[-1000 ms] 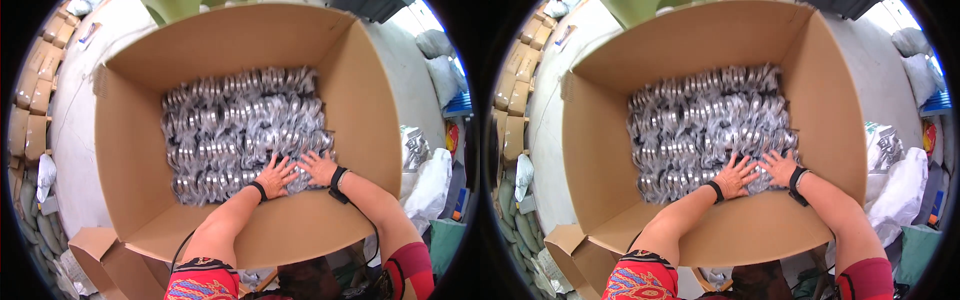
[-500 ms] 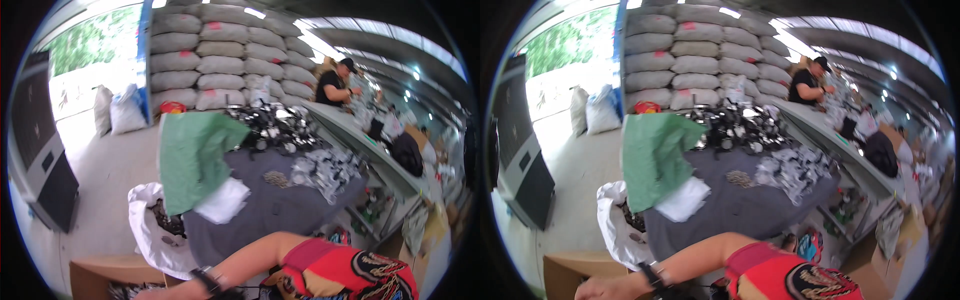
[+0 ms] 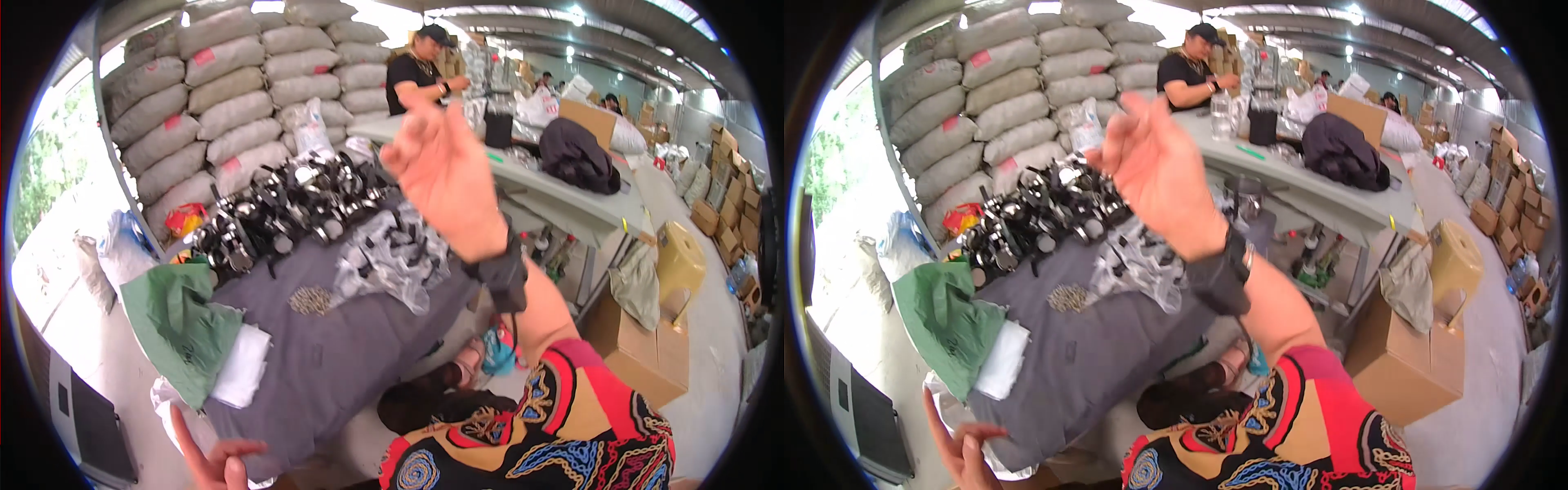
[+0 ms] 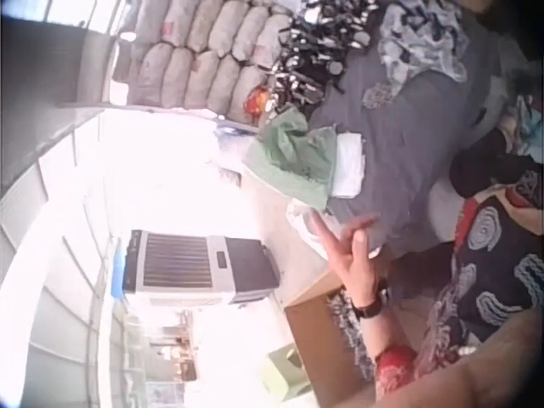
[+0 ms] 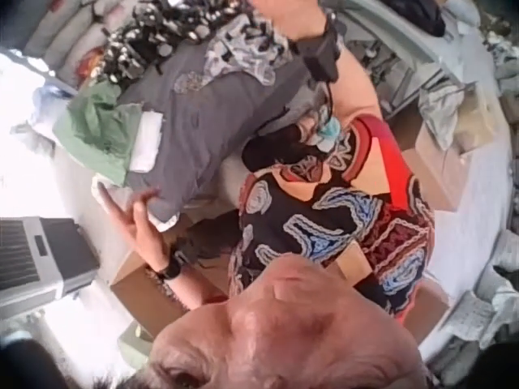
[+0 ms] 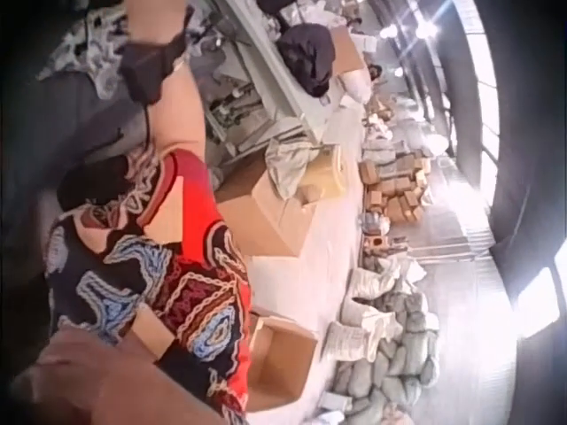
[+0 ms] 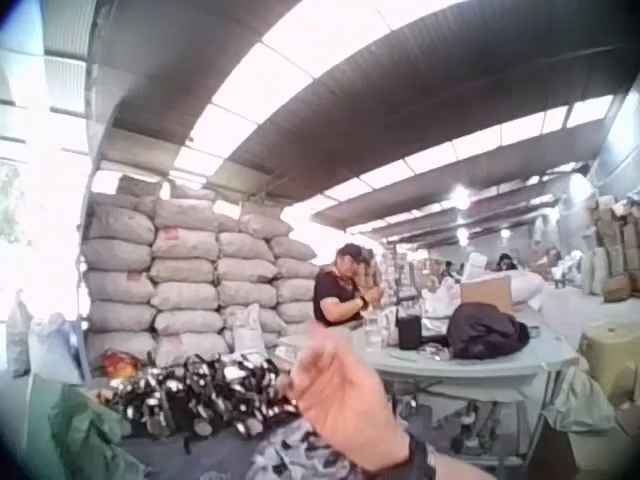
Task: Packaging circular metal clamps into plastic bags and placing them into a large cardboard box.
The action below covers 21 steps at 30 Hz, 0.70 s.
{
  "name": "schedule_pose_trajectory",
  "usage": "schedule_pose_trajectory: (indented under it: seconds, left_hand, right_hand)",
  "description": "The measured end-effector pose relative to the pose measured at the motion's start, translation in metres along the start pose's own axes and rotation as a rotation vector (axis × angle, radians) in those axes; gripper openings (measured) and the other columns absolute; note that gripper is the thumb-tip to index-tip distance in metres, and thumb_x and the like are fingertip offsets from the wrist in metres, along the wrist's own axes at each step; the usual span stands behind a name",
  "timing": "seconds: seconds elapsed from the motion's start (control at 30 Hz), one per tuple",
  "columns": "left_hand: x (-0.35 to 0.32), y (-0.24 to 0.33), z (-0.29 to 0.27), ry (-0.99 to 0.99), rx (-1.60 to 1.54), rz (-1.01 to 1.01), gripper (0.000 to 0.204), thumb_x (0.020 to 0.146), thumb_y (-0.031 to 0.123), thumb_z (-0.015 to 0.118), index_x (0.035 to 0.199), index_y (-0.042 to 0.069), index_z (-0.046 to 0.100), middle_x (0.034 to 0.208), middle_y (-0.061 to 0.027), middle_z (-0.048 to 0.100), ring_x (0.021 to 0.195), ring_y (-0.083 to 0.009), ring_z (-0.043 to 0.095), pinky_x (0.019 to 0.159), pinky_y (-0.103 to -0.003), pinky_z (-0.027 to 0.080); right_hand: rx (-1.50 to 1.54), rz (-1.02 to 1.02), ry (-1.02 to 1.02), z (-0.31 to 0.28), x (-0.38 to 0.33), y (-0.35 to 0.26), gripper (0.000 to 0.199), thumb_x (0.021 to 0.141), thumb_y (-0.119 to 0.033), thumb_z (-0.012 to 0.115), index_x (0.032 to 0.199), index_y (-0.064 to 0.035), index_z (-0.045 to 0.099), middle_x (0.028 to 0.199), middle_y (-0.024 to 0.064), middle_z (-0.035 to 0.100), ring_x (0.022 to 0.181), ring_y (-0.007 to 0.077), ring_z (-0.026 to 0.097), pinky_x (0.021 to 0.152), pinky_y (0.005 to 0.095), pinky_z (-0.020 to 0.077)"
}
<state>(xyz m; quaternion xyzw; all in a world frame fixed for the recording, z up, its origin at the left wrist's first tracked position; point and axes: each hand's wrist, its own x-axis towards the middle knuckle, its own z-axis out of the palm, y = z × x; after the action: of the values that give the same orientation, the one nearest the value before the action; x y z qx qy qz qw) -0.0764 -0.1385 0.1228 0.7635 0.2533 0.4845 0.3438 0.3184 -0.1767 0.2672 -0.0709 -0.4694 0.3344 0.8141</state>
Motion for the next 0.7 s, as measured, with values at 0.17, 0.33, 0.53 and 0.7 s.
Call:
schedule_pose_trajectory:
  seconds: [0.17,0.33,0.53,0.7]
  left_hand:
    - [-0.004,0.067,0.035,-0.010,-0.323,-0.199,0.071,0.093,0.022,0.057,0.147,0.000,0.017,0.094,-0.0177,0.065,0.083,-0.0238,0.062,0.082,-0.036,0.050]
    - [0.002,0.062,0.057,0.079,-0.505,-0.301,0.058,0.095,0.019,0.054,0.143,0.001,0.027,0.093,-0.0165,0.065,0.083,-0.0236,0.063,0.081,-0.037,0.051]
    - [0.029,-0.002,0.030,0.413,-1.004,-0.477,0.060,0.096,0.048,0.041,0.139,0.008,0.034,0.138,-0.0239,0.038,0.118,-0.0353,0.049,0.097,-0.047,0.043]
    - [0.063,-0.057,0.016,0.769,-1.085,-0.557,0.072,0.097,0.051,0.034,0.144,0.002,0.008,0.139,-0.0271,0.031,0.123,-0.0437,0.042,0.103,-0.054,0.035]
  right_hand:
    - [-0.064,0.079,-0.227,-0.010,-0.046,-0.026,0.059,0.100,-0.044,0.033,0.139,0.0007,0.033,0.080,0.0048,0.054,0.069,0.0163,0.053,0.074,0.0379,0.0477]
    - [-0.129,0.219,-0.020,-0.051,-0.057,-0.013,0.054,0.100,-0.042,0.036,0.130,0.0019,0.045,0.079,0.0078,0.057,0.065,0.0184,0.056,0.066,0.0391,0.0529]
    - [-0.545,1.570,-0.694,-0.123,-0.198,0.064,0.049,0.097,-0.045,0.046,0.077,-0.0026,0.061,0.062,0.0017,0.054,0.049,0.0115,0.048,0.047,0.0262,0.0415]
    - [-1.086,1.709,-0.574,-0.261,-0.337,0.098,0.071,0.091,-0.064,0.039,0.090,0.0006,0.069,0.073,0.0055,0.065,0.060,0.0144,0.060,0.053,0.0279,0.0454]
